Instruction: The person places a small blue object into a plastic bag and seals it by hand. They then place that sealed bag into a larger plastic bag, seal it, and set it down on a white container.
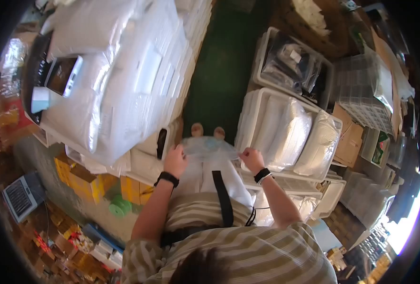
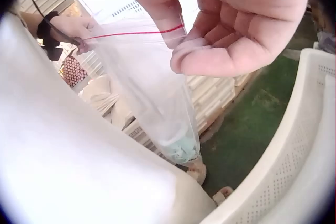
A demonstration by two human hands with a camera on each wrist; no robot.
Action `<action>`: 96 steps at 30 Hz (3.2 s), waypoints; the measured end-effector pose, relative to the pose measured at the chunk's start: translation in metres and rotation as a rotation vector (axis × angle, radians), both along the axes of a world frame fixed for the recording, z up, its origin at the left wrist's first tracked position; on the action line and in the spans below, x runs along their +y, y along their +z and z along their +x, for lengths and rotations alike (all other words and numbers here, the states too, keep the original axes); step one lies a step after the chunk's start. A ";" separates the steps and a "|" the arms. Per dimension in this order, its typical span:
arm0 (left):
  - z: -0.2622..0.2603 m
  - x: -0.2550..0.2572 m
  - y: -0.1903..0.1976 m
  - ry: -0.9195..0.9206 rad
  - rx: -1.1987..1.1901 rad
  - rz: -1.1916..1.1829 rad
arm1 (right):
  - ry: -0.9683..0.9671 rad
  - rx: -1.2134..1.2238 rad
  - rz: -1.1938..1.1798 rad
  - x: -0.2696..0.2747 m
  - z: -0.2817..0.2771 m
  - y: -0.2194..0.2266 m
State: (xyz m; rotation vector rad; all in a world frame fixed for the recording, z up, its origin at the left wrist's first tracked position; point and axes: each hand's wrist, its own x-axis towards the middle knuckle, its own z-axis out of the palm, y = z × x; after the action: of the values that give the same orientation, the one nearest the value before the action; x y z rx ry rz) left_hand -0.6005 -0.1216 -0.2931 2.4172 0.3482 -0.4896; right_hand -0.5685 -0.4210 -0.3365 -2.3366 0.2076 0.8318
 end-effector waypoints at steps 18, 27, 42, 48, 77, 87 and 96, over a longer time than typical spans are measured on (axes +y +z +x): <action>0.118 -0.021 0.082 -0.137 -0.303 0.080 | -0.223 -0.448 -0.027 0.036 0.026 0.111; 0.152 -0.048 0.088 -0.369 -0.243 0.021 | -0.430 -0.366 -0.064 0.061 0.049 0.106; 0.323 -0.057 0.030 -0.177 -0.103 0.058 | -0.245 -0.268 0.008 0.026 0.278 0.065; 0.414 -0.084 0.035 -0.145 -0.079 -0.002 | -0.221 -0.359 0.019 -0.031 0.399 0.048; 0.987 -0.108 -0.078 -0.254 0.186 -0.103 | -0.616 0.073 0.278 -0.075 0.909 -0.041; 1.029 -0.100 -0.211 0.039 0.299 -0.022 | -0.314 -0.082 -0.120 -0.053 1.132 -0.246; 1.061 -0.137 -0.268 0.119 0.414 -0.160 | -0.257 0.108 -0.201 -0.016 1.231 -0.417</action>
State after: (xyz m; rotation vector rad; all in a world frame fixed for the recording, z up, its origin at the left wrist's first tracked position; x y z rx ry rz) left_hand 0.4603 -0.2588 -0.5608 2.1159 0.6012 -0.9294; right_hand 0.6625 -0.4374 -0.7531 -2.3827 0.6506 0.8401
